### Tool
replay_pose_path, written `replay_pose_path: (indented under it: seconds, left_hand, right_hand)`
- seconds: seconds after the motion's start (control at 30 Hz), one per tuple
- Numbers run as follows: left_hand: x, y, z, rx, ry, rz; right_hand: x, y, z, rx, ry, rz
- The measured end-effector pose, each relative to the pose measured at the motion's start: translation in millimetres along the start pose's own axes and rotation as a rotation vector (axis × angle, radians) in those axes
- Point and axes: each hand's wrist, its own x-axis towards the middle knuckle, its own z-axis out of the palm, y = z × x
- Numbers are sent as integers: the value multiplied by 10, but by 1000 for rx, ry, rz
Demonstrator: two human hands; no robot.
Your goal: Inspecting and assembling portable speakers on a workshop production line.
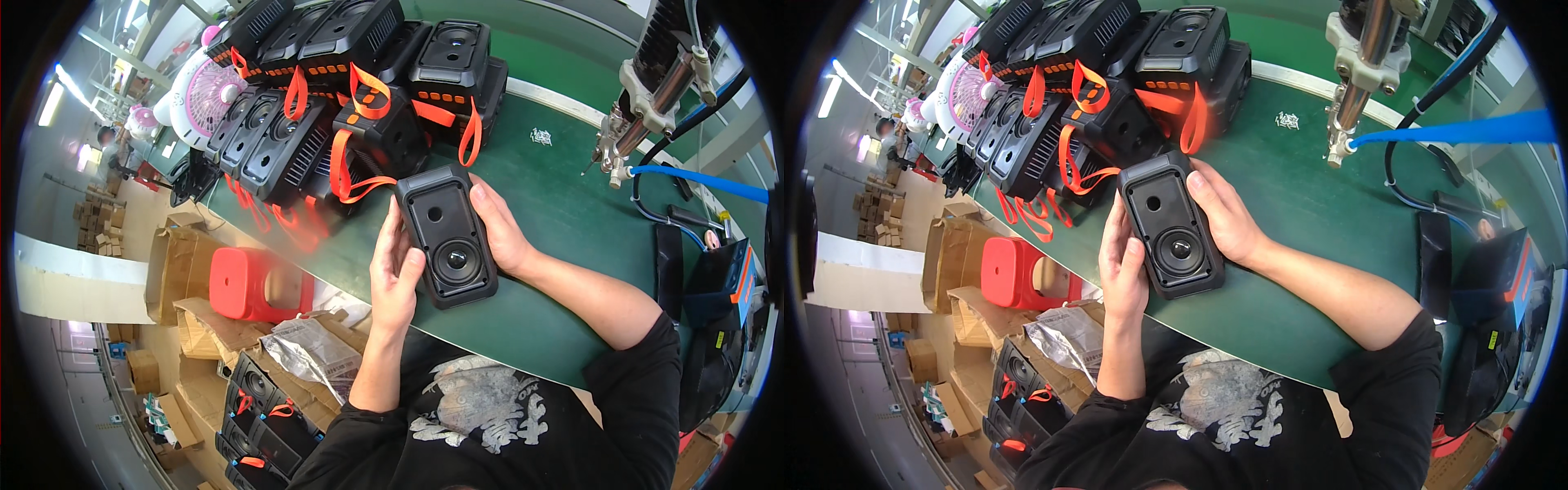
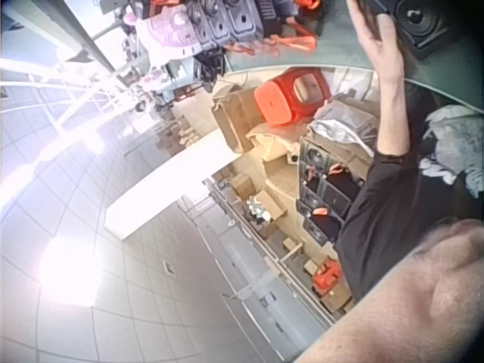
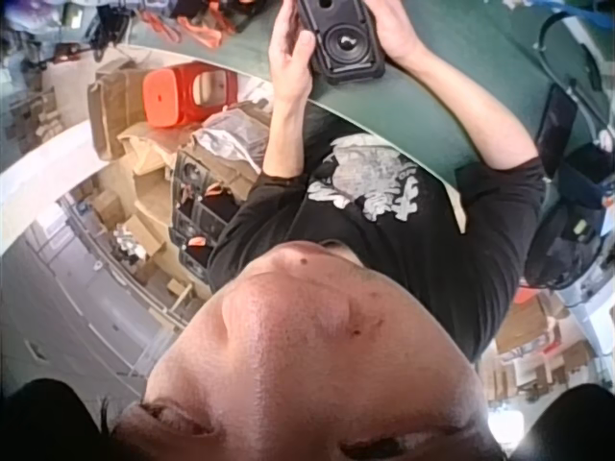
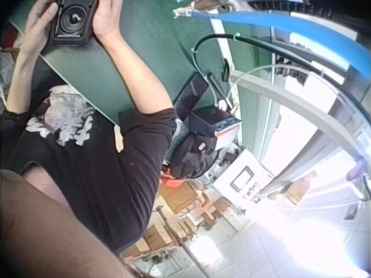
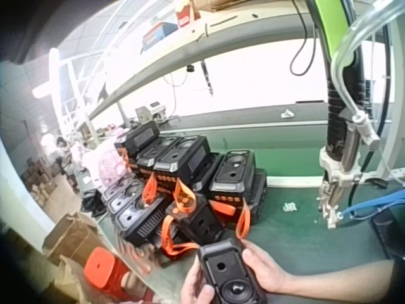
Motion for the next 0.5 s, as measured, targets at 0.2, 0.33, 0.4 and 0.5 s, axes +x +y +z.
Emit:
replay_pose_path:
  seconds: [0.2,0.33,0.4,0.5]
  left_hand:
    - [1,-6,14,55,31,-9]
    - [-2,-8,13,11,46,-29]
    - [0,-14,8,8,58,-27]
    - [5,-25,0,-17,52,-25]
  right_hand:
    - [-1,-4,4,26,2,28]
    - [-6,-3,7,39,4,34]
    - [-5,6,18,43,10,28]
    - [-3,4,8,21,9,25]
